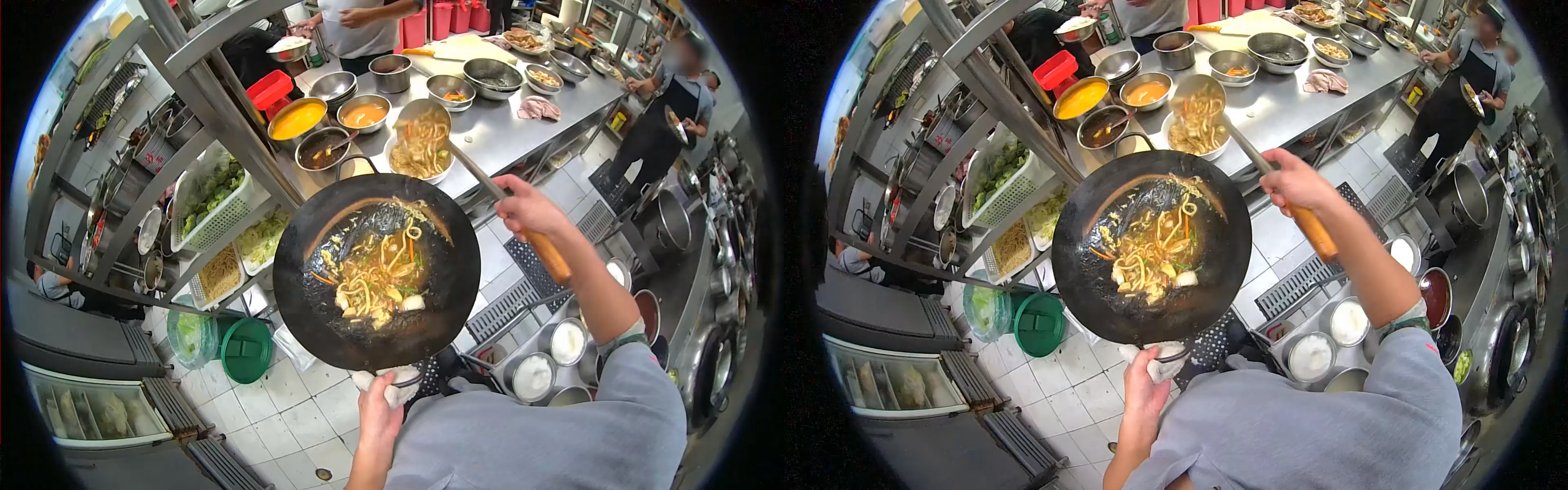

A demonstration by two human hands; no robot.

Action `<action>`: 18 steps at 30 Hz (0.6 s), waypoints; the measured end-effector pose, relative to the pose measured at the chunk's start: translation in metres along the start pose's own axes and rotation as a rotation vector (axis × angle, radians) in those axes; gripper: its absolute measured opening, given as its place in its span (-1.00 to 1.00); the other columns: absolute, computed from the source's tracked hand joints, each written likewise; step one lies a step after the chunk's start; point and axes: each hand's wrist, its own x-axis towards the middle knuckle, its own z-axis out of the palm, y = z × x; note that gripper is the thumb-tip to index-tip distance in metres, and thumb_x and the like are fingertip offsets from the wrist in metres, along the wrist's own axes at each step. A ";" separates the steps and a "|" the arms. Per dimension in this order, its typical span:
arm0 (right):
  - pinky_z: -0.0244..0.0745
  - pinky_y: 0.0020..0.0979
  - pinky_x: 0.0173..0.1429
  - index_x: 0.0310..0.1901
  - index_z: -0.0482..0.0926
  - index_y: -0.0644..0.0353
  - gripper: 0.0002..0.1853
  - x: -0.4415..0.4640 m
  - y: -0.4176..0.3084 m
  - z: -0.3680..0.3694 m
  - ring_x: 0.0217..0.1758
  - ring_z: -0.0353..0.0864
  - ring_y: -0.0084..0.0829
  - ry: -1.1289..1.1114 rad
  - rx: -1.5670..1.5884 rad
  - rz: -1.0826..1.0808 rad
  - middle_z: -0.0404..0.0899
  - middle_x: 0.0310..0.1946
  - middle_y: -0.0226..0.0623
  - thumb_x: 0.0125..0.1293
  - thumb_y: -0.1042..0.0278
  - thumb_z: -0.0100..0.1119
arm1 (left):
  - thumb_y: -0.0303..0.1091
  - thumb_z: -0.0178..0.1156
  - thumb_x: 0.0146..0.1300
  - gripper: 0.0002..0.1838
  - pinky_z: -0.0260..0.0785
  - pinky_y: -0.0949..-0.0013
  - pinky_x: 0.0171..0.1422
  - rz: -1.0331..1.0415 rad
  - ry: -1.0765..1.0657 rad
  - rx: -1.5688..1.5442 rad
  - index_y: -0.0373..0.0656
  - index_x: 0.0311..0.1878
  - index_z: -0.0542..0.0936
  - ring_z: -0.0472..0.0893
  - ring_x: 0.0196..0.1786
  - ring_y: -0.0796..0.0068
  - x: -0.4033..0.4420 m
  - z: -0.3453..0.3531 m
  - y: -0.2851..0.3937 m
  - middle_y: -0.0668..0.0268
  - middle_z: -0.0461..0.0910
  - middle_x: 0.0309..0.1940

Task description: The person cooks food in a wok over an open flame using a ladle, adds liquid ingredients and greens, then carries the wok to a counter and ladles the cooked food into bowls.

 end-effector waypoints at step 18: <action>0.56 -0.13 -0.09 0.45 0.28 -0.03 -0.32 -0.068 0.048 0.058 -0.25 0.68 -0.05 0.014 -0.774 -0.110 0.64 -0.34 0.00 0.27 0.41 0.14 | -0.51 0.16 0.29 -0.66 0.53 0.12 0.13 -0.009 -0.040 0.071 -0.32 0.13 0.48 0.66 -0.01 0.21 0.003 -0.007 0.004 0.13 0.64 -0.08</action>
